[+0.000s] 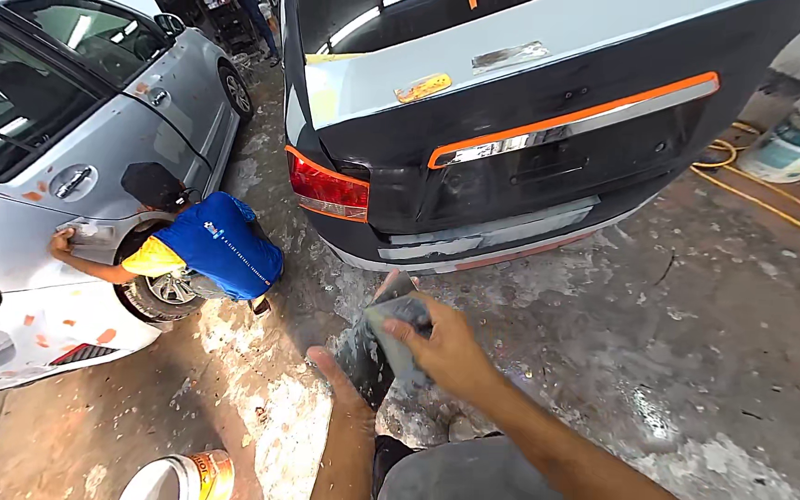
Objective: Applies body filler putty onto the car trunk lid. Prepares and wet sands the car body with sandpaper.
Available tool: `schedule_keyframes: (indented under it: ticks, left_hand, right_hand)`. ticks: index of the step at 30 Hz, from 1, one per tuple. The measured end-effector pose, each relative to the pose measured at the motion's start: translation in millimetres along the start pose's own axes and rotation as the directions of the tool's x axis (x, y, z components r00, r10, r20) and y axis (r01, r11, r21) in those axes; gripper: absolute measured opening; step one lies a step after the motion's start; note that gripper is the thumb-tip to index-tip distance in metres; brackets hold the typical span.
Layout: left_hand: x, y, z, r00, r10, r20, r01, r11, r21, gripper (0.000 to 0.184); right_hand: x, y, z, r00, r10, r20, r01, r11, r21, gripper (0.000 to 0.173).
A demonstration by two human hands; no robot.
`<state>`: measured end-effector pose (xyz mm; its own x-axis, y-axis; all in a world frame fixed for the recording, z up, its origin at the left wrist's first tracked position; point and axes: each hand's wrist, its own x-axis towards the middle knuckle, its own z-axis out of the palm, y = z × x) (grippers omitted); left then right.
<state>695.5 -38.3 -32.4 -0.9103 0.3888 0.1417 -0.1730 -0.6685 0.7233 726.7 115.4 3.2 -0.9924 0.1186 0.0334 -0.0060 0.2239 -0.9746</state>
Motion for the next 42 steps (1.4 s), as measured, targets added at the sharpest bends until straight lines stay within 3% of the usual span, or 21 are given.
schedule_keyframes:
  ticks: [3, 5, 6, 7, 10, 13, 14, 16, 17, 21, 22, 24, 26, 28, 31, 33, 34, 36, 37, 39, 42]
  left_hand:
    - [-2, 7, 0, 0.988, -0.011, 0.152, 0.009, 1.000, 0.015, 0.120]
    - [-12, 3, -2, 0.999, 0.040, 0.006, -0.040, 0.995, 0.093, 0.100]
    - [-17, -2, -2, 0.987, 0.099, -0.130, -0.083, 0.989, 0.124, 0.081]
    - [-20, -4, -3, 0.980, 0.129, -0.153, -0.108, 0.985, 0.138, 0.072]
    - [-14, 4, -5, 0.983, 0.069, 0.171, -0.086, 0.992, 0.094, 0.093]
    - [-18, 1, 0, 0.978, 0.151, 0.144, -0.161, 0.986, 0.055, 0.058]
    - [-16, 3, 4, 0.981, 0.133, 0.142, -0.144, 0.987, 0.069, 0.066]
    - [-4, 5, 3, 0.971, 0.041, 0.236, -0.070, 0.991, 0.115, 0.102]
    - [-2, 3, 2, 0.969, 0.029, 0.244, -0.062, 0.990, 0.126, 0.109]
    - [-3, 16, 16, 0.979, 0.036, 0.203, -0.052, 0.996, 0.074, 0.097]
    - [-3, 17, 16, 0.970, 0.059, 0.236, -0.084, 0.992, 0.096, 0.089]
    - [-2, 18, 13, 0.960, 0.055, 0.274, -0.090, 0.989, 0.118, 0.090]
    - [-4, 20, 20, 0.975, 0.104, 0.197, -0.131, 0.983, 0.128, 0.077]
    - [0, 23, 22, 0.964, 0.092, 0.251, -0.116, 0.990, 0.084, 0.077]
    - [1, 20, 16, 0.953, 0.093, 0.289, -0.131, 0.984, 0.116, 0.078]
    - [-3, 10, 5, 0.975, 0.116, 0.191, -0.137, 0.985, 0.105, 0.066]
    - [-2, 9, 3, 0.977, 0.104, 0.185, -0.121, 0.989, 0.084, 0.069]
    - [7, 13, 8, 0.969, 0.021, 0.246, -0.044, 0.995, 0.089, 0.100]
    - [10, 13, 11, 0.966, 0.007, 0.257, -0.037, 0.993, 0.110, 0.107]
    - [14, 9, 7, 0.958, 0.001, 0.287, -0.036, 0.993, 0.114, 0.110]
    - [12, 11, 11, 0.973, 0.001, 0.231, -0.009, 0.999, 0.034, 0.104]
  right_hand:
    - [8, 14, -6, 0.998, -0.009, -0.065, 0.015, 0.995, 0.096, 0.022]
    - [-6, 8, 5, 0.999, -0.045, 0.006, 0.044, 0.991, 0.129, 0.022]
    - [-10, 7, 7, 0.998, -0.064, 0.028, 0.060, 0.991, 0.119, 0.023]
    - [-9, 8, 5, 0.997, -0.078, 0.013, 0.077, 0.992, 0.102, 0.023]
    - [8, 11, -10, 0.992, -0.103, -0.069, 0.109, 0.989, 0.103, 0.018]
    - [-8, -5, 2, 0.989, -0.133, 0.062, 0.123, 0.982, 0.144, 0.018]
    - [-6, -4, 0, 0.988, -0.137, 0.075, 0.126, 0.983, 0.133, 0.019]
    - [8, 2, -10, 0.988, -0.155, 0.016, 0.153, 0.983, 0.104, 0.019]
    - [10, 1, -11, 0.987, -0.159, -0.005, 0.159, 0.982, 0.106, 0.019]
    - [-6, -10, -2, 0.983, -0.145, 0.113, 0.131, 0.983, 0.125, 0.021]
    - [0, -6, -8, 0.985, -0.146, 0.098, 0.135, 0.985, 0.110, 0.019]
    - [13, 0, -17, 0.986, -0.164, 0.022, 0.161, 0.983, 0.083, 0.016]
    - [3, -9, -8, 0.983, -0.177, 0.047, 0.173, 0.981, 0.084, 0.017]
    - [-6, -14, -2, 0.981, -0.178, 0.081, 0.175, 0.984, 0.038, 0.023]
    - [13, -6, -13, 0.982, -0.190, -0.006, 0.190, 0.982, -0.004, 0.020]
    - [6, -16, -7, 0.979, -0.199, 0.034, 0.199, 0.980, 0.013, 0.018]
    - [-1, -20, -4, 0.978, -0.195, 0.069, 0.194, 0.981, 0.011, 0.020]
    - [4, -17, -8, 0.979, -0.187, 0.077, 0.187, 0.982, 0.000, 0.022]
    - [12, -11, -13, 0.980, -0.193, 0.045, 0.193, 0.981, -0.005, 0.020]
    - [18, -11, -15, 0.977, -0.212, -0.003, 0.212, 0.977, 0.004, 0.017]
    - [1, -24, -6, 0.976, -0.196, 0.092, 0.196, 0.981, 0.007, 0.022]
